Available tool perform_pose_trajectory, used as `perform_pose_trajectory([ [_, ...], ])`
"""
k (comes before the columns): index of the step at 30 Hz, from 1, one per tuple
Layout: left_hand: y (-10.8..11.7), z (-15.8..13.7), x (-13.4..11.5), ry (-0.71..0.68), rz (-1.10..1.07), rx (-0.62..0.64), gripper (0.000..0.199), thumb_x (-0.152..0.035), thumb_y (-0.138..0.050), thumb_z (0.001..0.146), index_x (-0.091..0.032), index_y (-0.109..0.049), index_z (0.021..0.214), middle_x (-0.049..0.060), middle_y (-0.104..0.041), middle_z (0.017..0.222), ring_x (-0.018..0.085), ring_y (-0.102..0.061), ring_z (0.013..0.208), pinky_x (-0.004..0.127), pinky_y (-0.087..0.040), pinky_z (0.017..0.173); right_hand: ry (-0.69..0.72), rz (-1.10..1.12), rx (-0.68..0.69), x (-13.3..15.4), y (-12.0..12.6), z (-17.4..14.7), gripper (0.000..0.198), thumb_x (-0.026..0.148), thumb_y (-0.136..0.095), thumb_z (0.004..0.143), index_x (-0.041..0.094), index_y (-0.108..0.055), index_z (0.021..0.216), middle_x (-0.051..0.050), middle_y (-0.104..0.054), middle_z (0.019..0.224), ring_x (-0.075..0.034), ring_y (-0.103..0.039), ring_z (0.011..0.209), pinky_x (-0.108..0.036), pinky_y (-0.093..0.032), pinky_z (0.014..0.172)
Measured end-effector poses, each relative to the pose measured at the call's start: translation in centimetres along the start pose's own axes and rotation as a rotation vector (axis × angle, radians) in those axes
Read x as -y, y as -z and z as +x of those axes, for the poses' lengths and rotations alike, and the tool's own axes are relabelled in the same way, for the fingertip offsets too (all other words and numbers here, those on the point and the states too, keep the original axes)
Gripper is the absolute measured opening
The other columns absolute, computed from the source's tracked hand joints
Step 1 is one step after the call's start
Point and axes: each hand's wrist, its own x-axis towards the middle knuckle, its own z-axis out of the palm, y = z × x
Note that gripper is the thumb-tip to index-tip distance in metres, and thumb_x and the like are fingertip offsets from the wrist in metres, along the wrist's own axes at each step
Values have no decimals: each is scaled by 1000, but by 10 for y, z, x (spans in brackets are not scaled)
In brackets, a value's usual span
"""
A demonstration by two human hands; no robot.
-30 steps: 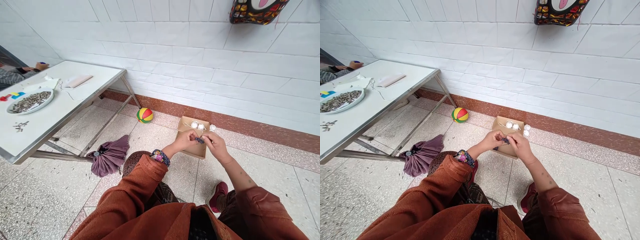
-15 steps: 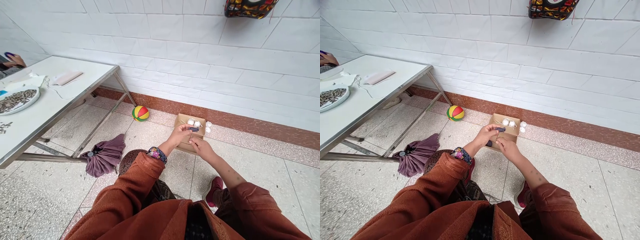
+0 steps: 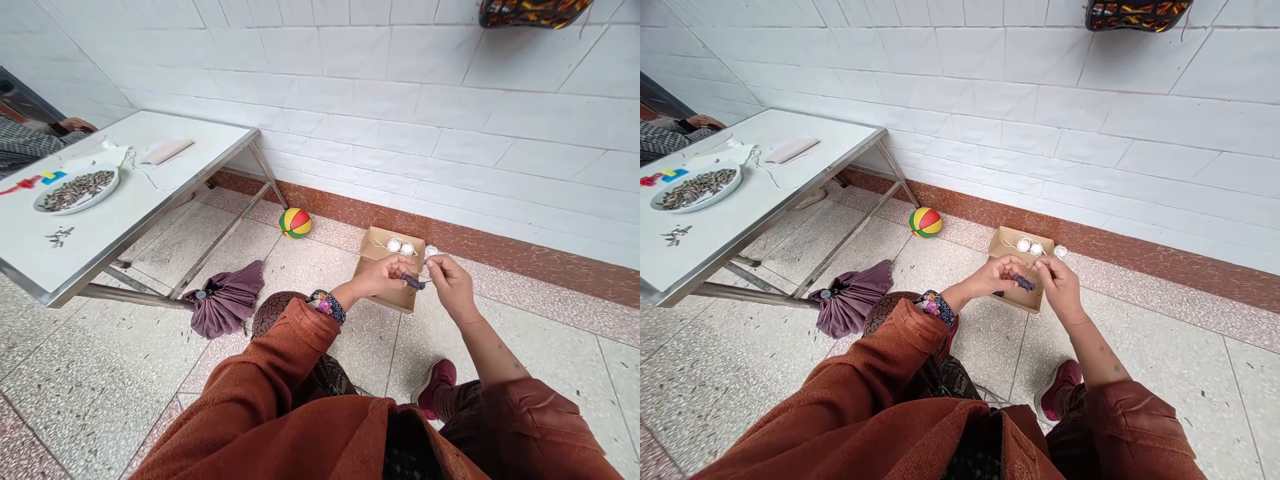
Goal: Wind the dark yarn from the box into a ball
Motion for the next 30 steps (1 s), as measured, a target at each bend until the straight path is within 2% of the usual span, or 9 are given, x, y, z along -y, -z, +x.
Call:
perform_pose_trajectory([
  [3,-3,-4,-6,39,-136,64,45,-18,-82,71,-18,-69,114,7,-71,99,13,-66,88,30,-48,87,-43,-23,5,-10,-9,0,30,46,-49,97,22,-64,88,-1,-66,74,-18,-59,64,-30,-46,61],
  [8,-2,-3,-5,49,-257,-144,37,-23,-86,66,-15,-73,100,5,-72,92,12,-65,79,32,-50,85,12,-85,182,-15,-34,-14,37,48,-40,100,22,-63,89,-3,-67,72,-20,-62,62,-31,-47,57],
  [13,9,1,-1,19,-257,-284,34,-18,-84,64,-14,-72,95,4,-71,94,12,-64,82,31,-49,84,192,-165,393,-9,-51,-30,36,45,-37,103,23,-64,95,-7,-73,91,-23,-68,72,-34,-51,62],
  [16,16,3,-1,-43,-164,-364,29,-14,-79,64,-15,-70,92,3,-70,95,11,-62,84,28,-48,83,320,-183,493,-1,-49,-34,35,43,-38,103,24,-65,93,-6,-72,85,-22,-68,73,-32,-51,62],
  [18,20,4,-2,-71,-68,-412,26,-12,-76,66,-14,-68,90,1,-70,90,10,-62,82,27,-47,83,381,-198,511,6,-42,-34,34,41,-40,103,24,-66,91,-6,-70,81,-21,-67,72,-31,-51,62],
  [21,23,6,-2,-84,52,-449,22,-10,-73,68,-14,-64,88,1,-69,86,9,-62,78,25,-45,80,384,-208,435,14,-26,-27,34,40,-41,103,23,-67,90,-6,-69,78,-20,-66,71,-32,-51,64],
  [24,22,5,-2,-58,156,-400,23,-9,-72,67,-15,-62,87,-1,-67,83,9,-60,75,23,-45,76,279,-144,248,17,-9,-15,32,41,-42,102,23,-67,93,-7,-71,83,-21,-66,76,-34,-52,70],
  [27,16,1,-3,5,207,-272,21,-12,-72,67,-15,-61,85,-2,-66,78,9,-57,69,23,-41,69,131,-64,57,13,1,-2,30,43,-45,101,23,-66,93,-6,-71,86,-21,-66,79,-34,-52,73],
  [30,9,-4,-8,73,163,-70,20,-17,-72,70,-14,-64,88,0,-67,80,9,-56,70,23,-40,68,10,-30,-30,5,3,6,30,44,-46,100,21,-65,92,-5,-69,85,-20,-64,78,-32,-50,73],
])
